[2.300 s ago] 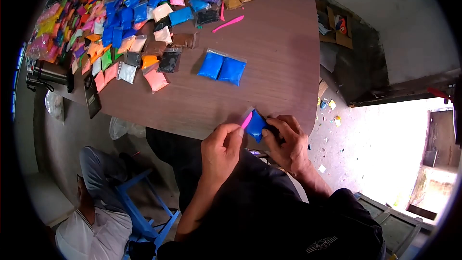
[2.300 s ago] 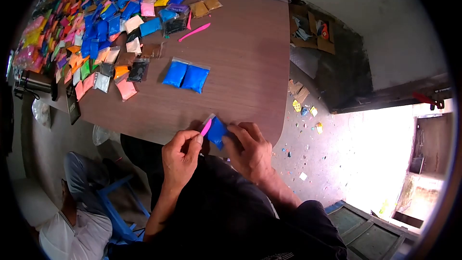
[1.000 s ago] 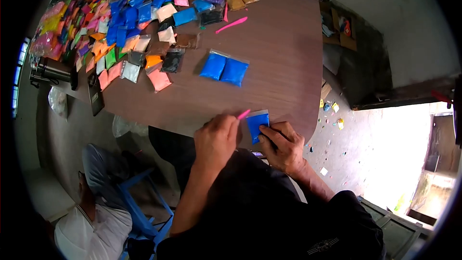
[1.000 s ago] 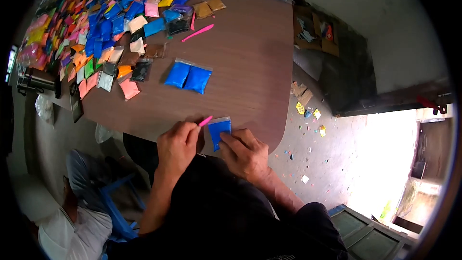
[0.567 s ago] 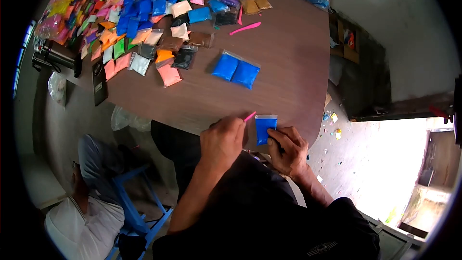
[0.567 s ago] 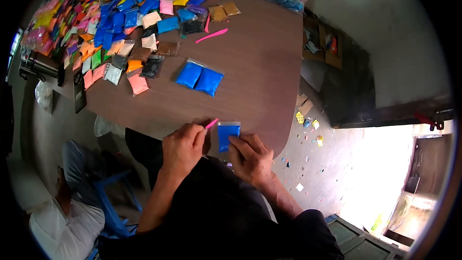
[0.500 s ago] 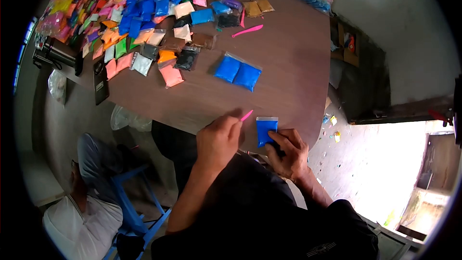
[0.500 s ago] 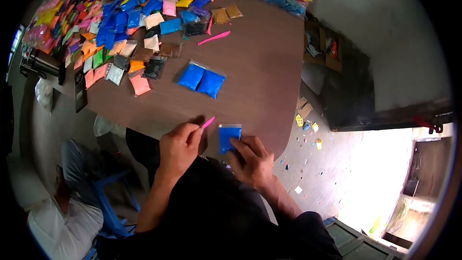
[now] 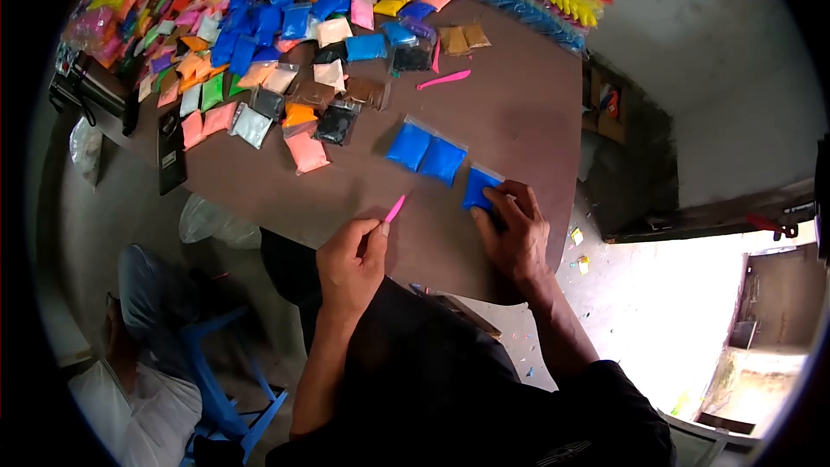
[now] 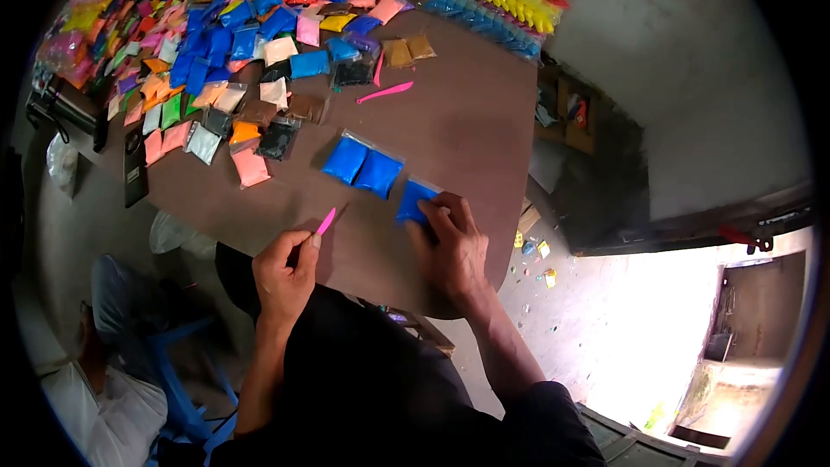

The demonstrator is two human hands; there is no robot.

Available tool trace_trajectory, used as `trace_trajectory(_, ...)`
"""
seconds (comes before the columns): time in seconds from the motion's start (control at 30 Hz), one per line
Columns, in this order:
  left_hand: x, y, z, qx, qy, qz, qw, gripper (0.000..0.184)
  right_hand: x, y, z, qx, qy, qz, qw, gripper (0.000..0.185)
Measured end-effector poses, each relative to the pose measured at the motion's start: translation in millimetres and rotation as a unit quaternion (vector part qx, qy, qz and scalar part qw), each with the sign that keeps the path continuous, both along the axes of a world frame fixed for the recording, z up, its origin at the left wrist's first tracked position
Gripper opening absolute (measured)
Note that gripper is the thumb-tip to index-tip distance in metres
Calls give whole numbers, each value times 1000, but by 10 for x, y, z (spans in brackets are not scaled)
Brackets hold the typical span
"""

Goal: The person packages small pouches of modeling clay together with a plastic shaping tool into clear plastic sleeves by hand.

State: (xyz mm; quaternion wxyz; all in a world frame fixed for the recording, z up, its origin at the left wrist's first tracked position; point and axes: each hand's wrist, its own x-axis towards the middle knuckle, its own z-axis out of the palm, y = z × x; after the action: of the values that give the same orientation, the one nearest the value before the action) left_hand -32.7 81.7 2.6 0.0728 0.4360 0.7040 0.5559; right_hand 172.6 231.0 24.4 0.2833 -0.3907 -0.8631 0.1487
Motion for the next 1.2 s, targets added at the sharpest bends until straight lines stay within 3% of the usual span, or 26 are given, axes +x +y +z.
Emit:
trace_trajectory(0.3,-24,43,-66,26,-13,5,1000,11,-134,151,-114,1,7,-22,1000,31)
trace_trajectory(0.4,-16,37,-47,23,-1,7,1000,11,-122,185,-159,55,3,-9,998,32)
trace_trajectory(0.6,10,30,9,6,-13,14,1000,11,-138,135,-60,11,8,-10,1000,33)
trace_trajectory(0.73,11,20,-44,-1,-25,26,999,13,-96,126,-159,36,124,8,992,27)
trace_trajectory(0.87,4,19,30,-19,-41,15,999,13,-119,-56,57,14,127,71,989,23)
trace_trajectory(0.97,-37,43,71,-6,1,20,1000,13,-194,-147,99,-9,124,110,986,20)
trace_trajectory(1.07,-173,103,127,11,115,55,992,9,-368,-155,245,-50,127,123,983,21)
trace_trajectory(1.2,-299,192,11,-13,210,42,977,14,-749,137,364,18,106,182,977,21)
